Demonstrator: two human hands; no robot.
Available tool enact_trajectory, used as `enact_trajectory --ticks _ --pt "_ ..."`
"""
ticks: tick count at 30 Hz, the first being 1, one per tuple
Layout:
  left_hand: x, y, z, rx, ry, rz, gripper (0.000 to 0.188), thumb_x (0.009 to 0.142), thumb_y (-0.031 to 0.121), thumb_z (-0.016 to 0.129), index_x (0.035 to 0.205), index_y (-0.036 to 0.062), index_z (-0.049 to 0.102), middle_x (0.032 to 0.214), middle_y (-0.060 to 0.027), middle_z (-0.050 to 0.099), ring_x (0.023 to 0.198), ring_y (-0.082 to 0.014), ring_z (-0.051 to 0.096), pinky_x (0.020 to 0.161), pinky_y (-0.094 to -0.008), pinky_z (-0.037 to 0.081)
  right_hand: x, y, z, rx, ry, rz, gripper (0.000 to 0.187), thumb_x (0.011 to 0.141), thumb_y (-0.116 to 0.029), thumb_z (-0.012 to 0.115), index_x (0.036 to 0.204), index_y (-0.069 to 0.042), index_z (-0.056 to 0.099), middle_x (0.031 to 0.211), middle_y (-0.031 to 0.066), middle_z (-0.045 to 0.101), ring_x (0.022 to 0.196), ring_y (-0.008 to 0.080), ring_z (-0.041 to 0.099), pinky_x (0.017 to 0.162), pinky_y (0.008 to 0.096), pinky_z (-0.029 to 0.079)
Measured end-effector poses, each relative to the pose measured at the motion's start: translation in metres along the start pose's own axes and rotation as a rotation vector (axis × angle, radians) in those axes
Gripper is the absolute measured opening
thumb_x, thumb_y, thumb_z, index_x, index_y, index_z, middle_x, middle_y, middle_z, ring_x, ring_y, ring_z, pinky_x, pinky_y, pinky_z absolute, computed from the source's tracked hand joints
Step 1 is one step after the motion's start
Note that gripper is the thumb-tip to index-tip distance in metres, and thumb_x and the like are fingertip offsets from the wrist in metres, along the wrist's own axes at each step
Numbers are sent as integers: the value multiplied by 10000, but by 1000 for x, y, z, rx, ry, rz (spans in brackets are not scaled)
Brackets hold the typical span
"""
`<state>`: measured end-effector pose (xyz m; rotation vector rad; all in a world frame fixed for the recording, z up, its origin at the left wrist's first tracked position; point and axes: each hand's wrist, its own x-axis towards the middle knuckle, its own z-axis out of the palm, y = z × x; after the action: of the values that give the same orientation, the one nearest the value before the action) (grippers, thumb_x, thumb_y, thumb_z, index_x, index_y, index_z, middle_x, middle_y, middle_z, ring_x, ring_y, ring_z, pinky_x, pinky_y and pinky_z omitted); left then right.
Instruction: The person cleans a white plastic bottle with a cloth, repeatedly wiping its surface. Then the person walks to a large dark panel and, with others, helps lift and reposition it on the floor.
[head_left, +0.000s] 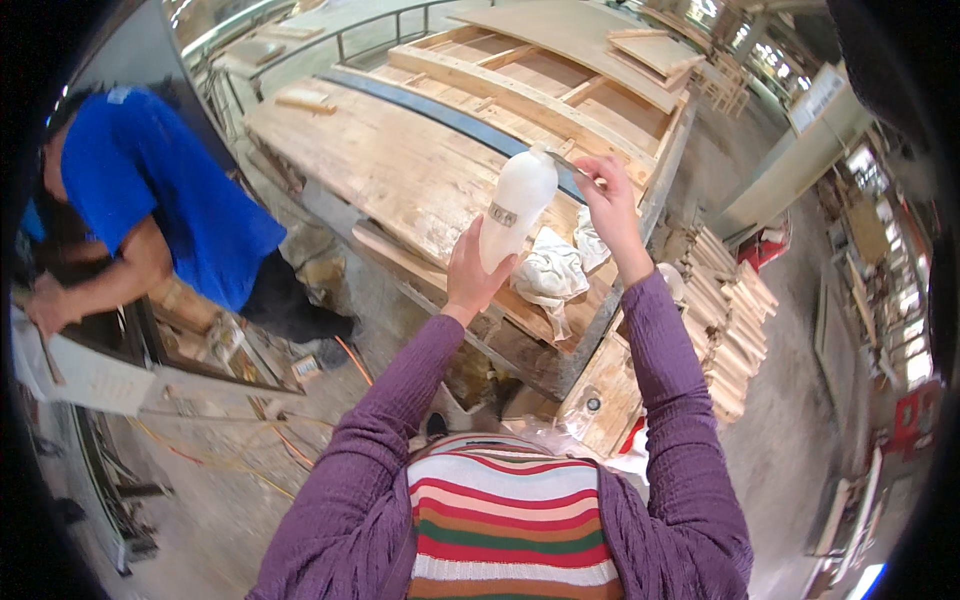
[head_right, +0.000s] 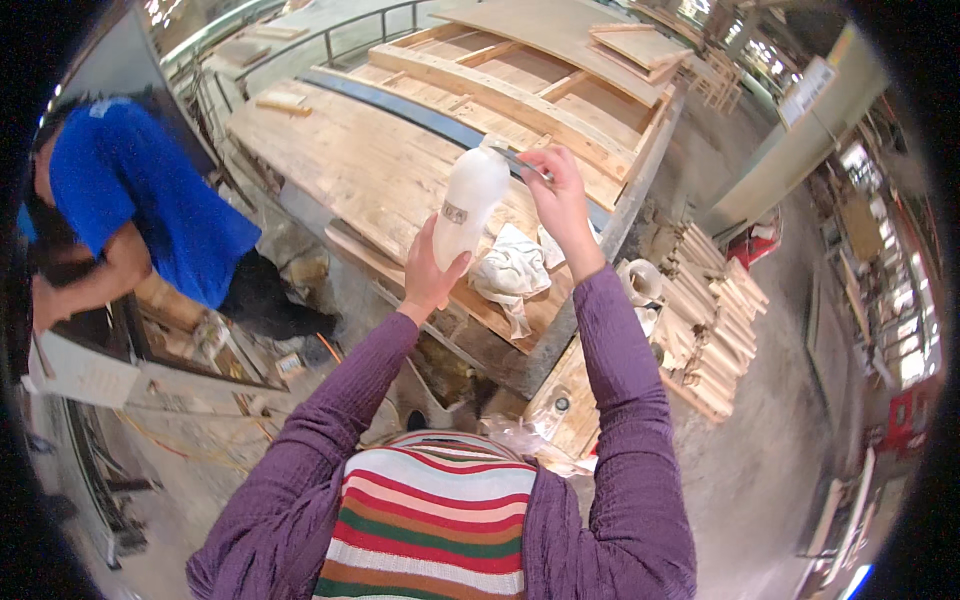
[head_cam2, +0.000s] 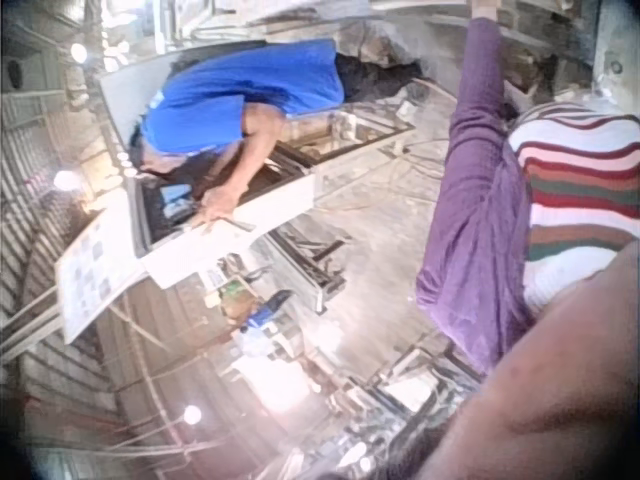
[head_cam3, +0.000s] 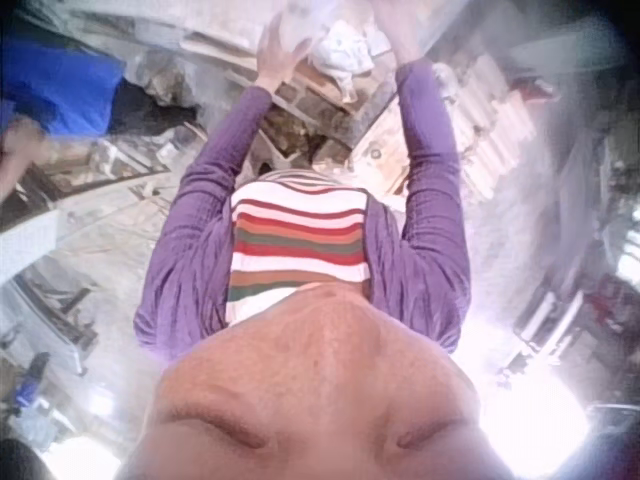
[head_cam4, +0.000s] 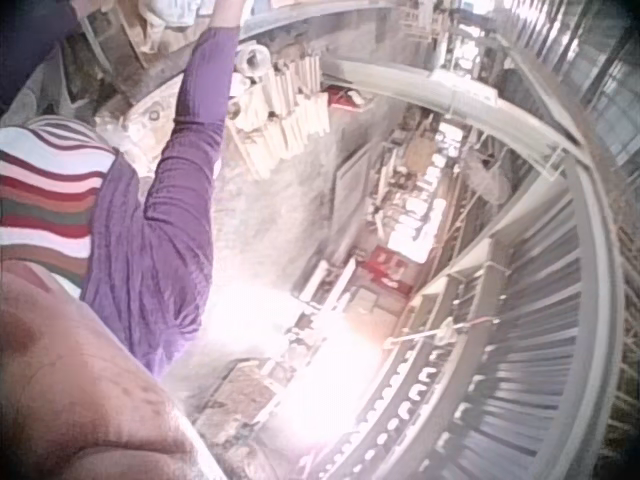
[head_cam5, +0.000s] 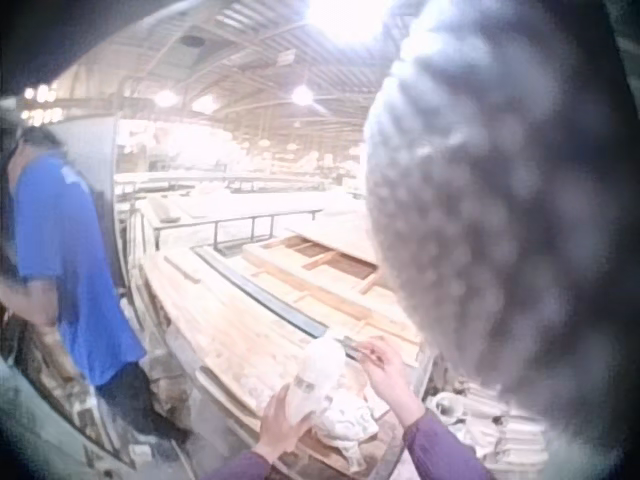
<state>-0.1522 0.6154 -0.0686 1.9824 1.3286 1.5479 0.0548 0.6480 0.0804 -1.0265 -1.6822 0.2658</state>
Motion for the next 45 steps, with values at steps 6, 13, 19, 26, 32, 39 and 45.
enact_trajectory --ticks 6,13,19,26,32,39,45 --pt "0 1 0 4 8 68 810 811 302 778 1441 7 364 1248 -226 529 1142 -406 545 944 -484 461 14 12 14 285 -125 145 184 852 -31 680 1027 -77 712 925 52 620 891 175 568 833 284 462" --pt "2 3 1 -6 3 94 855 787 307 815 1450 21 357 1225 -220 518 1108 -394 539 928 -486 457 11 -4 12 34 -164 -56 156 878 3 651 1027 -30 683 958 71 628 933 207 613 811 303 492" --pt "-1 3 3 6 -2 113 871 791 297 814 1473 32 341 1222 -208 516 1090 -382 533 912 -484 455 -13 -21 11 -101 -82 -152 147 848 4 657 977 -57 691 950 101 621 922 303 611 773 376 515" --pt "1 6 3 -12 -9 70 851 820 302 789 1490 44 332 1214 -210 513 1117 -386 522 939 -480 440 -45 -15 29 -67 -78 -237 154 850 3 687 990 -60 687 966 94 608 910 278 611 786 354 512" --pt "1 -4 7 -21 17 85 798 837 333 771 1449 17 369 1238 -211 526 1099 -375 539 927 -453 458 -22 -3 20 193 19 54 121 910 -18 649 1029 -32 663 961 36 600 919 160 604 842 294 495" --pt "-1 -19 7 -278 -28 18 814 812 312 796 1445 40 362 1250 -201 548 1121 -348 579 919 -454 483 -25 1 32 309 53 127 128 920 -24 650 1047 -39 655 978 23 585 947 135 592 858 287 501" --pt "1 -10 12 -250 -77 -6 818 828 187 789 1473 23 313 1303 -171 536 1172 -272 571 964 -407 483 -18 9 32 100 61 14 109 917 -12 646 1024 -29 656 995 42 589 951 159 604 838 297 518"
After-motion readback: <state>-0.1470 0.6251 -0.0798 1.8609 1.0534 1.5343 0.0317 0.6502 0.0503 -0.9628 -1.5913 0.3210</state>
